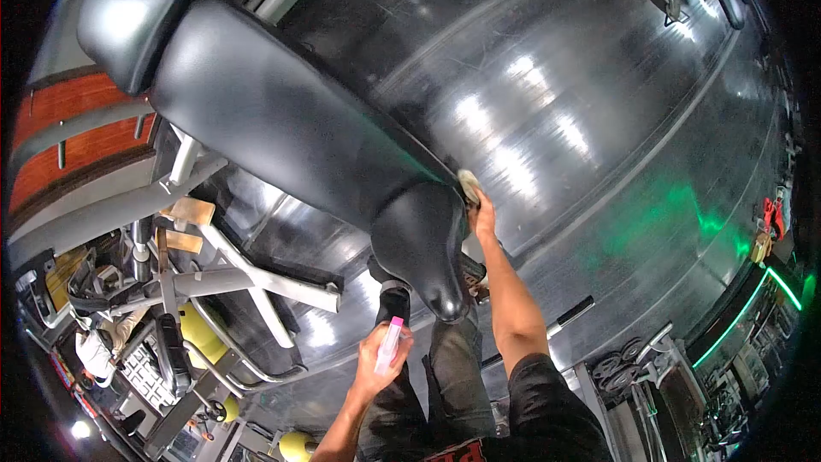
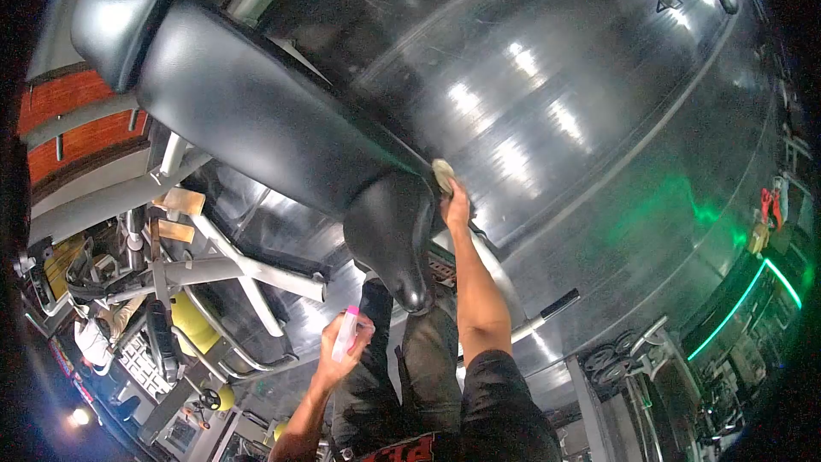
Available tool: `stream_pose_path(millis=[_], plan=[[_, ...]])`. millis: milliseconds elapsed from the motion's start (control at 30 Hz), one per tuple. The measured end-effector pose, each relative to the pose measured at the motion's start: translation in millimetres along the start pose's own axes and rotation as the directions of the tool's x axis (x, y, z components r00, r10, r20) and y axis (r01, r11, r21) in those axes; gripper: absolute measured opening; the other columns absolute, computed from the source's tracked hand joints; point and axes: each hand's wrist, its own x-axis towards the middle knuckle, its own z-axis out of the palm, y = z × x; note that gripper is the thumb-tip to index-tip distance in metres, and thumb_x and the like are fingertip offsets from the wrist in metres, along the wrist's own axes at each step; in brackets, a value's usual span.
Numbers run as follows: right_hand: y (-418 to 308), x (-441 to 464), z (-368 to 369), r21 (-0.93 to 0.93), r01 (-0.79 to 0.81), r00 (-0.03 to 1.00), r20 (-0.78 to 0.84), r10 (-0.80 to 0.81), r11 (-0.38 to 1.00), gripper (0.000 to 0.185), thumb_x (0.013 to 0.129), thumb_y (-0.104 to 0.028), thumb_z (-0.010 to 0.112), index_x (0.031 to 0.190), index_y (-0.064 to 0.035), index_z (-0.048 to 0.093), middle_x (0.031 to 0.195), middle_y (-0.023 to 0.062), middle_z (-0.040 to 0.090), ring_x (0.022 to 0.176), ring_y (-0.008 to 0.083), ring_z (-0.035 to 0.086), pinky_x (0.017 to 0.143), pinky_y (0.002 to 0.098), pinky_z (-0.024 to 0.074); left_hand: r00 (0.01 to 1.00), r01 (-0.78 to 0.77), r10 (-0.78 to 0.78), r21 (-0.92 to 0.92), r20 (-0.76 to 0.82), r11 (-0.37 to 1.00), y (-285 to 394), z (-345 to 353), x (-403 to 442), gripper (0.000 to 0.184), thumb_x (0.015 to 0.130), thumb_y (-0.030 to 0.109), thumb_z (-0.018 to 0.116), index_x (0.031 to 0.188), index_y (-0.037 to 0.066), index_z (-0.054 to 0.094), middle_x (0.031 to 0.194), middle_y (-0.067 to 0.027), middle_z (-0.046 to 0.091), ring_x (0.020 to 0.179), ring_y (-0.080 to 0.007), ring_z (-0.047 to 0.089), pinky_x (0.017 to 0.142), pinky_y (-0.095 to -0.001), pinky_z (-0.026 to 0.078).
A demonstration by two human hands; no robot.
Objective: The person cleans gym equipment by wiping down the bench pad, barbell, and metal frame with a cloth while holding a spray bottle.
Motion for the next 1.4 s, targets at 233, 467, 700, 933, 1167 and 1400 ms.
stream_pose_path(millis=[233, 467, 700, 933, 1167, 1400], plan=[[27.1, 18.2, 6.8, 0.151, -0.258, 0.946, 0.238, 0.219, 0.954, 0.041, 0.088, -0.005, 0.047, 0.125, -0.0141, 0.060, 0.131, 0.0189, 0.054, 0.119, 0.0327, 0.054, 0.100, 0.0373, 0.0430, 0.992, -0.129, 0.129, 0.000, 0.007, 0.992, 4.0, -1.5, -19.2, 0.017, 0.079, -0.001, 0.070, 0.094, 0.004, 0.064, 0.074, -0.0056, 0.061, 0.056, -0.0111, 0.054, 0.054, -0.0272, 0.045], [-3.2, -60.5, -94.0, -0.474, -0.295, 0.885, 0.192, 0.425, 0.830, 0.038, 0.091, -0.019, 0.054, 0.128, -0.0106, 0.056, 0.115, 0.0199, 0.064, 0.109, 0.0367, 0.060, 0.091, 0.0409, 0.0475, 0.994, -0.106, 0.106, -0.048, 0.006, 0.993, -19.5, -18.0, -52.8, 0.014, 0.080, -0.001, 0.068, 0.093, 0.004, 0.064, 0.070, -0.0015, 0.058, 0.052, -0.0066, 0.048, 0.049, -0.0247, 0.038], [-9.6, -151.0, -100.5, 0.080, -0.259, 0.934, -0.235, 0.271, 0.963, 0.038, 0.093, -0.011, 0.055, 0.130, -0.0046, 0.053, 0.113, 0.0202, 0.064, 0.106, 0.0318, 0.061, 0.093, 0.0361, 0.0442, 0.989, -0.148, 0.145, -0.090, -0.037, 0.985, -73.9, -32.1, -84.6, 0.014, 0.083, -0.001, 0.063, 0.095, 0.004, 0.064, 0.072, -0.0004, 0.061, 0.060, -0.0059, 0.052, 0.055, -0.0232, 0.043], [-79.7, -227.5, -81.1, 0.386, -0.057, 0.845, -0.473, 0.250, 0.921, 0.038, 0.097, -0.010, 0.050, 0.133, 0.0029, 0.048, 0.128, 0.0153, 0.058, 0.115, 0.0218, 0.055, 0.099, 0.0323, 0.0397, 0.993, -0.107, 0.109, -0.057, 0.033, 0.993, -111.0, -57.3, -99.2, 0.014, 0.083, 0.000, 0.064, 0.097, 0.004, 0.063, 0.070, 0.0008, 0.060, 0.060, -0.0052, 0.052, 0.055, -0.0243, 0.045], [-75.5, -307.1, -56.0, 0.454, -0.056, 0.834, -0.469, 0.291, 0.889, 0.041, 0.099, -0.017, 0.052, 0.134, 0.0025, 0.047, 0.125, 0.0119, 0.057, 0.110, 0.0179, 0.054, 0.096, 0.0296, 0.0404, 0.987, -0.144, 0.129, -0.169, -0.096, 0.975, -124.3, -64.9, -87.0, 0.011, 0.085, 0.002, 0.061, 0.096, 0.004, 0.061, 0.074, -0.0008, 0.059, 0.057, -0.0065, 0.052, 0.047, -0.0246, 0.043], [-86.9, -341.6, -55.8, 0.509, -0.074, 0.845, -0.424, 0.324, 0.858, 0.039, 0.099, -0.012, 0.050, 0.135, 0.0022, 0.046, 0.122, 0.0140, 0.059, 0.106, 0.0190, 0.058, 0.091, 0.0301, 0.0456, 0.980, -0.091, 0.080, -0.056, -0.182, 0.994, -129.8, -72.7, -52.6, 0.006, 0.087, 0.008, 0.061, 0.091, 0.004, 0.063, 0.061, -0.0010, 0.052, 0.056, -0.0085, 0.048, 0.053, -0.0280, 0.042]])
